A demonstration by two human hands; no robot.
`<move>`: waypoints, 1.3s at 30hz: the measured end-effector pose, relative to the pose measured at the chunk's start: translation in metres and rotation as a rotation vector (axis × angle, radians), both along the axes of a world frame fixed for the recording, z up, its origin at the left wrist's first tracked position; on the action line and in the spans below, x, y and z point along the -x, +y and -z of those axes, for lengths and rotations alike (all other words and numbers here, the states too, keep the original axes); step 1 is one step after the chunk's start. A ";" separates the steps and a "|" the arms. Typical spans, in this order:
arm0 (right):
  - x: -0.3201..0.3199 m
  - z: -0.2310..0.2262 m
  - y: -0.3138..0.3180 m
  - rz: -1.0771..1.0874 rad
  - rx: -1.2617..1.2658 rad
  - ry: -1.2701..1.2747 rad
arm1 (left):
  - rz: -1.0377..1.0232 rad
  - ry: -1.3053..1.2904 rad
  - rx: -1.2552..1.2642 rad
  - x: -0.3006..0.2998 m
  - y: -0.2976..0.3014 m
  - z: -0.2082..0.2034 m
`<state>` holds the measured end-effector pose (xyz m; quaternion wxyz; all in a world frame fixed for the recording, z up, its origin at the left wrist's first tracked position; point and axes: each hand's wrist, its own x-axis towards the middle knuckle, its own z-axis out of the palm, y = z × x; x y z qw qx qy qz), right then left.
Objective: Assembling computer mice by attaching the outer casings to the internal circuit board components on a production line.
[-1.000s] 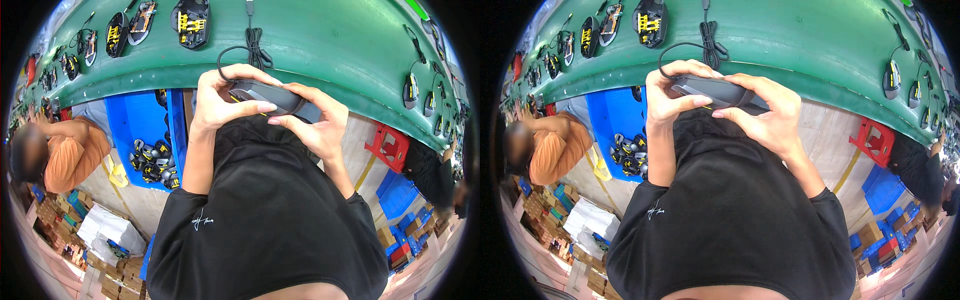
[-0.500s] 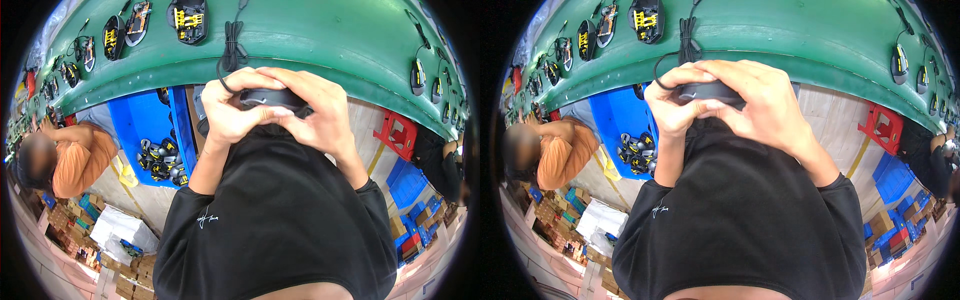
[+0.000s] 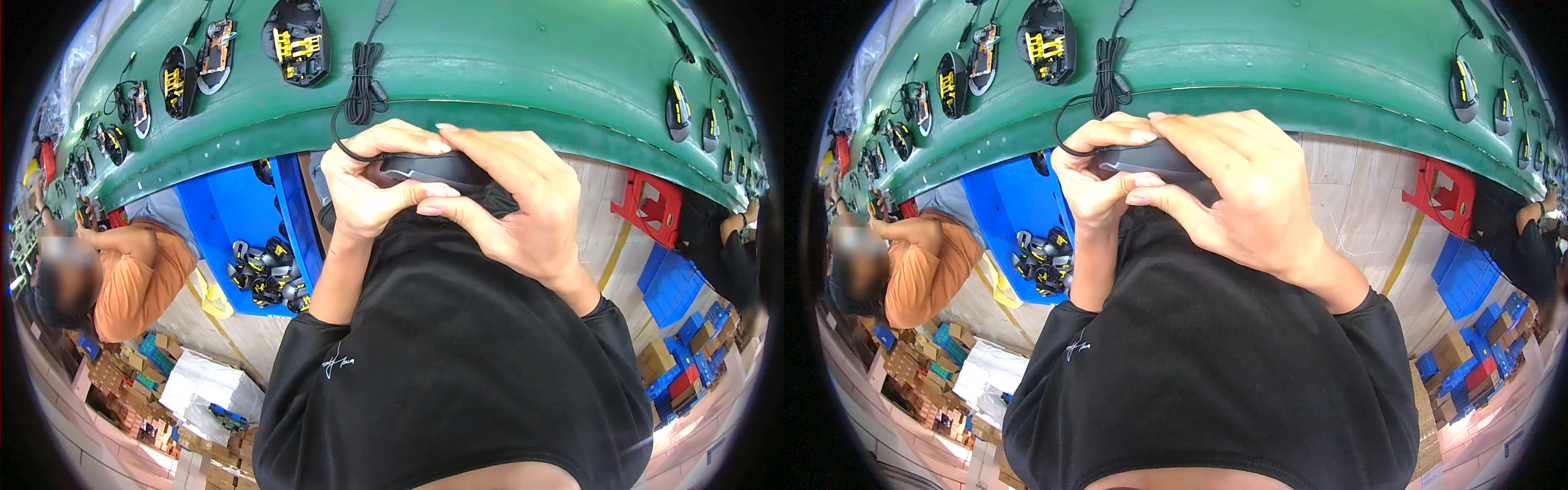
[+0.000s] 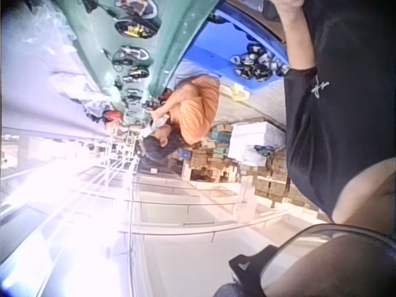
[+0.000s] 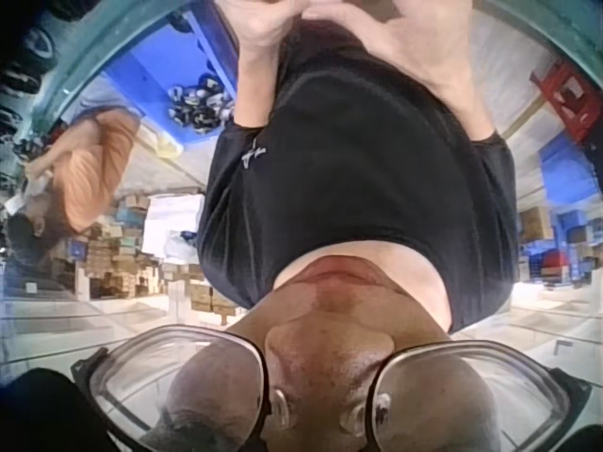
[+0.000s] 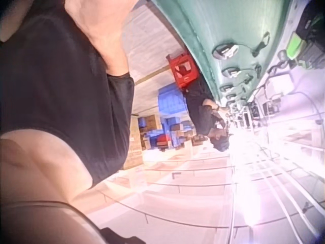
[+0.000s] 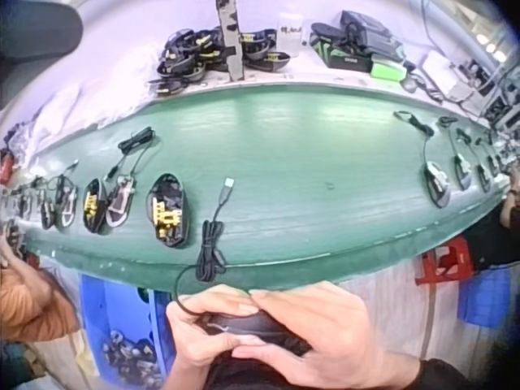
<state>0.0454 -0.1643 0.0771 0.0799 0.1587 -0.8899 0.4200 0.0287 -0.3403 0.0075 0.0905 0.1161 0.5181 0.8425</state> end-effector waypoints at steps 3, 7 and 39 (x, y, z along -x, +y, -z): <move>0.001 0.005 -0.001 0.049 -0.002 -0.055 | -0.012 -0.119 0.106 0.002 0.000 -0.003; 0.005 0.005 0.006 0.042 0.175 -0.277 | 0.056 -0.275 -0.213 -0.002 -0.001 0.015; 0.040 0.008 0.038 0.249 1.334 -0.677 | 0.044 -0.166 0.031 0.046 0.060 -0.028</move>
